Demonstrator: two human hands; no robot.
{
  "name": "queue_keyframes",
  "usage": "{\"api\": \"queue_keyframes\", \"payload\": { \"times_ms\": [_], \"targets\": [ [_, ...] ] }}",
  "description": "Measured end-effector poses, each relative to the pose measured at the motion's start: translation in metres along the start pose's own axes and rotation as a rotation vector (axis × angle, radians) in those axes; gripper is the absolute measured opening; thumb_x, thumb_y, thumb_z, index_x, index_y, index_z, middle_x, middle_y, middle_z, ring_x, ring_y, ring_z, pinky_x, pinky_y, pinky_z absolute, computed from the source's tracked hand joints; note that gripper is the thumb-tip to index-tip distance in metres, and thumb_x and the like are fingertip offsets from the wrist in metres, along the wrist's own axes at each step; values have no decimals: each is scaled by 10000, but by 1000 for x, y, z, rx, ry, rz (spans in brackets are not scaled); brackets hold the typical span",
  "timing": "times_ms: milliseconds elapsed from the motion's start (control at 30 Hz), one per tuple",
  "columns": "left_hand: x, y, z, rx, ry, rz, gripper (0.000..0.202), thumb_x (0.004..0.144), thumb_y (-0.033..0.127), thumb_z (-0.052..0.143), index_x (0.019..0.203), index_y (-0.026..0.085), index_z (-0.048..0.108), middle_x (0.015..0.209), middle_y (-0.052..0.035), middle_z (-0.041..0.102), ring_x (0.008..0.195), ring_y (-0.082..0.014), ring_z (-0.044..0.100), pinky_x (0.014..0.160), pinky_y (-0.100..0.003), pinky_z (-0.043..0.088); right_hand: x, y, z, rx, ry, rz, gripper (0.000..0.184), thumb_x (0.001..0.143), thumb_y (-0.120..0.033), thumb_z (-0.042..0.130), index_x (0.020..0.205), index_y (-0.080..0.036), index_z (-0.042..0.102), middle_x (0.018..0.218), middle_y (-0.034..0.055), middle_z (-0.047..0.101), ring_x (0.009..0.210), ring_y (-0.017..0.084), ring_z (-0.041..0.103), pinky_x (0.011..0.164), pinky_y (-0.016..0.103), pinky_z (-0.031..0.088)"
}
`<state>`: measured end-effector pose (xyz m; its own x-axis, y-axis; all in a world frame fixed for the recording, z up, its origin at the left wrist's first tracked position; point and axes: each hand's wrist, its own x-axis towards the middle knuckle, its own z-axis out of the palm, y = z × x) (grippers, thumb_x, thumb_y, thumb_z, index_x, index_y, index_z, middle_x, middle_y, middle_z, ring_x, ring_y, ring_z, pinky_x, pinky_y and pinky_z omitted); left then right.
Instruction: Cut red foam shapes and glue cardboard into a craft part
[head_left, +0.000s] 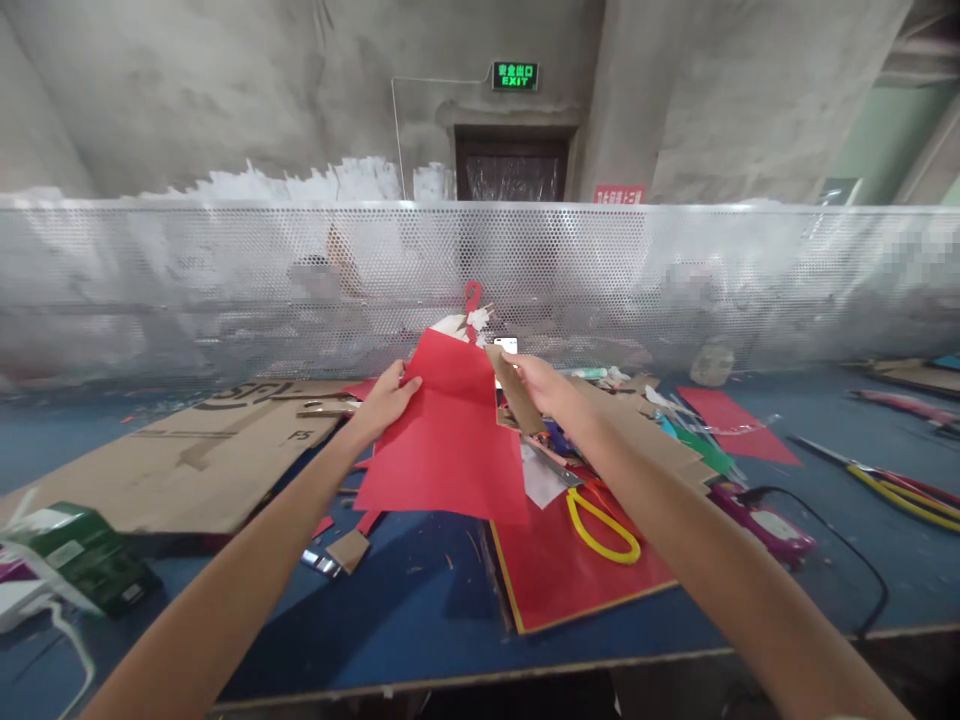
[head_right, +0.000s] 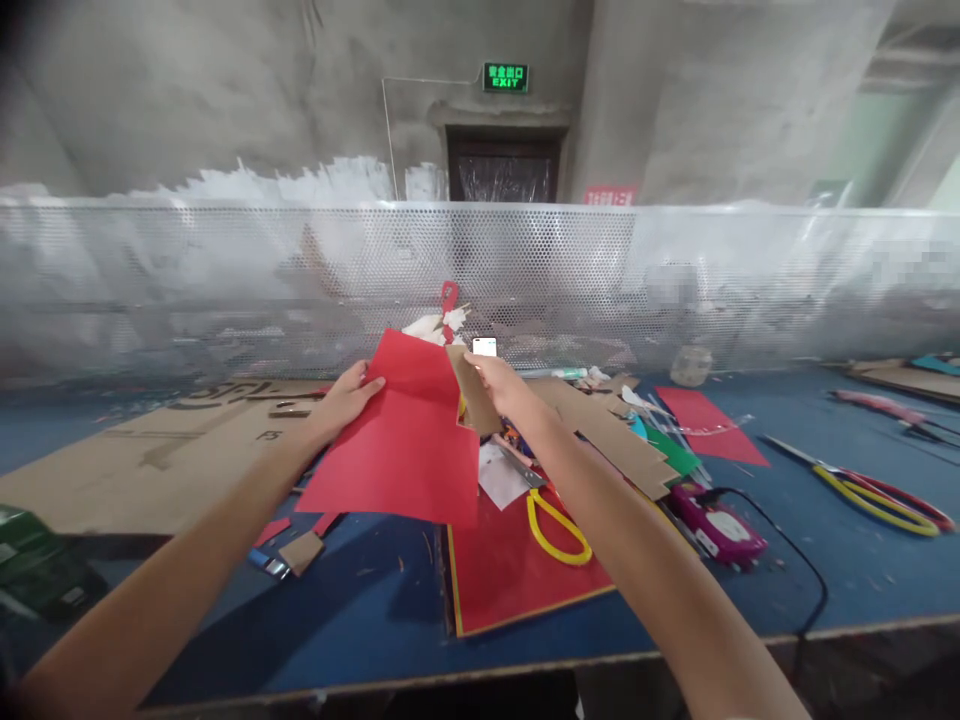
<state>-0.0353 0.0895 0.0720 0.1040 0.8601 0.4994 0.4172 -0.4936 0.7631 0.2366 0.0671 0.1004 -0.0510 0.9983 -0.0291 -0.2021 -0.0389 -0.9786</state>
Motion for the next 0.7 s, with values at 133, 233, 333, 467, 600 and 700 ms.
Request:
{"api": "queue_keyframes", "payload": {
  "times_ms": [133,233,333,467,600,700],
  "targets": [
    [-18,-3,23,-216,84,-44,306,826,359,599,1075,185,562,1142,-99,699,1046,-267,662,949,-429,519,17,5,8,-13,110,-61,96,934,-277,592,876,-202,610,716,-14,655,636,140,590,630,251,469],
    [-34,2,35,-431,102,-104,347,821,356,627,1122,203,547,1160,-91,707,1011,-254,688,907,-421,551,23,6,13,-50,87,-66,146,921,-283,617,809,-190,606,650,-13,630,606,155,586,634,281,480],
    [-49,10,34,-541,-35,-133,535,811,417,687,1282,233,515,1122,-76,732,913,-249,722,820,-406,589,25,-3,15,-91,90,-135,151,905,-286,665,797,-199,607,644,-24,640,634,151,603,685,276,492],
    [-58,13,20,-424,-526,-130,706,876,575,636,1439,221,400,1057,-112,755,855,-257,745,784,-409,593,23,-31,3,-160,27,-177,82,921,-249,669,866,-188,670,751,13,716,701,158,647,733,286,517],
    [-63,0,20,27,-761,99,512,885,499,649,1297,214,547,1203,-117,705,1086,-260,685,914,-382,535,18,-61,-19,-294,-352,-81,169,922,-307,692,1004,-161,712,894,93,760,731,203,687,679,326,557],
    [-69,-12,32,367,-810,201,381,865,453,663,1169,227,619,1180,-88,694,1026,-262,688,862,-354,515,11,-74,-31,-288,-565,-116,227,867,-357,764,947,-154,704,875,69,741,717,175,678,667,293,556]
  ]
}}
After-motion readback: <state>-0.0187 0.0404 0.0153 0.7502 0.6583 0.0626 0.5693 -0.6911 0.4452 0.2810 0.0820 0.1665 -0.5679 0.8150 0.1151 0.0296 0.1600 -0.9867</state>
